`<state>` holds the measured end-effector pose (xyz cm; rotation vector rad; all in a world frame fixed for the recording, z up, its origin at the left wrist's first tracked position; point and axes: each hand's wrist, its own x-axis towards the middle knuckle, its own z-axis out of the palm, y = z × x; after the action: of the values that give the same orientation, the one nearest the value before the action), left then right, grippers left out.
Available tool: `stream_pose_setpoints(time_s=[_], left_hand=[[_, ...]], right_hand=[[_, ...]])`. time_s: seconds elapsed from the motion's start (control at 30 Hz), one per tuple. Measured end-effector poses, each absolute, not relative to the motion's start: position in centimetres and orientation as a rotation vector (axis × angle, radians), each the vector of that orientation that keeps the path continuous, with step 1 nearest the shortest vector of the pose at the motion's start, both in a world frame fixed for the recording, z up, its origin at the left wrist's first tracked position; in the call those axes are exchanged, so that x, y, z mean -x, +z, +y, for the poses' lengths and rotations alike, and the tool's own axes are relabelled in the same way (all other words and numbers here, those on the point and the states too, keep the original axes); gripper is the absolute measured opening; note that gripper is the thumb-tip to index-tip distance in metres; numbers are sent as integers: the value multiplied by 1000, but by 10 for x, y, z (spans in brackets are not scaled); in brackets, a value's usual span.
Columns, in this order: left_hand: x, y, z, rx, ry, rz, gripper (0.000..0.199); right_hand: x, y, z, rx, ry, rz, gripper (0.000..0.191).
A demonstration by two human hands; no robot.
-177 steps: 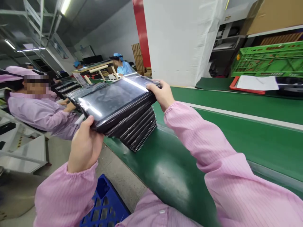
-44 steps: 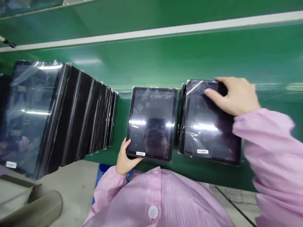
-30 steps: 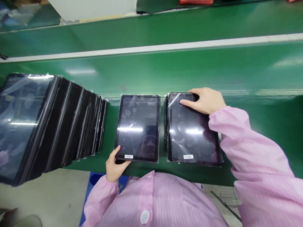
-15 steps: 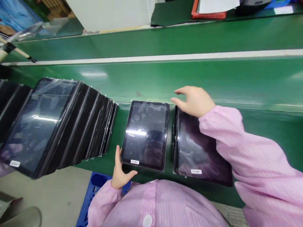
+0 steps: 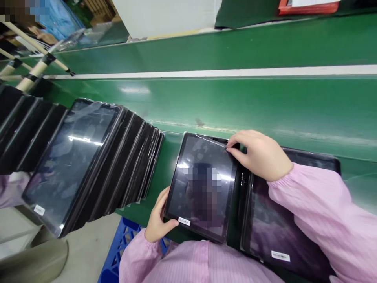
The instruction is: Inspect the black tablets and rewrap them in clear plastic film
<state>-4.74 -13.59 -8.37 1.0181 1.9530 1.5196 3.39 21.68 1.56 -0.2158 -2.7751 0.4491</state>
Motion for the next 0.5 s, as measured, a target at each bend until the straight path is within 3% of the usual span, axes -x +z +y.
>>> stream_pose_setpoints(time_s=[0.13,0.23,0.5], left_hand=[[50,-76,-125,-1056,1514,1921,86],[51,-75,-120,-1071,1516,1938,84],[50,-82,-122,-1131,1532,1991,93]], right_hand=[[-37,29,220,122,1078,-2797,21],[-43,37,234,206,1470,-2704,26],[-59,23,270,408,1883,-2523,27]])
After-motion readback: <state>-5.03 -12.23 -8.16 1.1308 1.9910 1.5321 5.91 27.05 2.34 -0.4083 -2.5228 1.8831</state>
